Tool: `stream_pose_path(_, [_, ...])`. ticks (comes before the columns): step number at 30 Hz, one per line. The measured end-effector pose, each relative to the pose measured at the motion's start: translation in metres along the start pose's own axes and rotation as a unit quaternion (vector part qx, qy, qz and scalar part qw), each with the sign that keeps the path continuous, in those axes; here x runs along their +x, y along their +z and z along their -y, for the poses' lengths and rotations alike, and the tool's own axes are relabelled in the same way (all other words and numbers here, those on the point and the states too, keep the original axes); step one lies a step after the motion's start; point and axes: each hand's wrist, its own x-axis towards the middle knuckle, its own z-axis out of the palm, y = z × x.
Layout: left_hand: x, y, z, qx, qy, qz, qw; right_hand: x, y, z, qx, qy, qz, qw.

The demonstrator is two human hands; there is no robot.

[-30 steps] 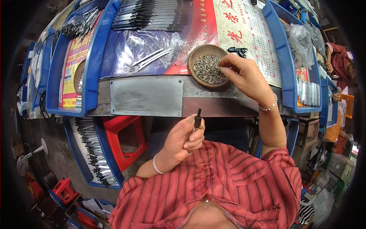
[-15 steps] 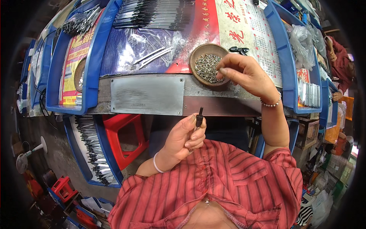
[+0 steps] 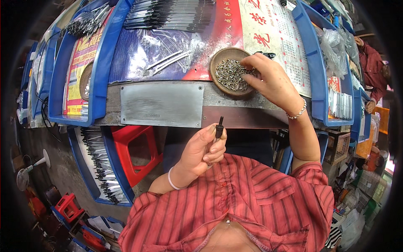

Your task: The person assembles small components by picking up metal pins and inserting them into black plastic holders by hand, then handles and organizes parts on the workbench.

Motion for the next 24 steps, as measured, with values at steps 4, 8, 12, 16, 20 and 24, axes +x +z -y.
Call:
stream_pose_path(4, [0.001,0.002,0.001,-0.005,-0.003,-0.006,1.000,0.004,0.013,0.001,-0.085,-0.036,0.015,0.996])
stream_pose_path(8, [0.002,0.004,0.001,-0.007,-0.001,-0.007,1.000,0.011,0.016,0.000,-0.099,-0.020,0.015,0.995])
stream_pose_path(12, [0.002,0.005,0.000,-0.010,0.000,-0.008,1.000,0.016,0.014,-0.003,-0.017,-0.038,-0.027,0.999])
stream_pose_path(16, [0.004,0.006,0.000,-0.013,-0.001,-0.010,1.000,0.017,0.011,-0.006,0.030,-0.019,-0.057,0.998])
stream_pose_path(20, [0.005,0.007,0.001,-0.015,-0.007,-0.018,1.000,0.016,0.011,-0.009,0.102,0.002,-0.075,0.992])
stream_pose_path(24, [0.007,0.008,0.002,-0.020,-0.009,-0.017,1.000,0.014,0.011,-0.009,0.218,0.023,-0.082,0.972])
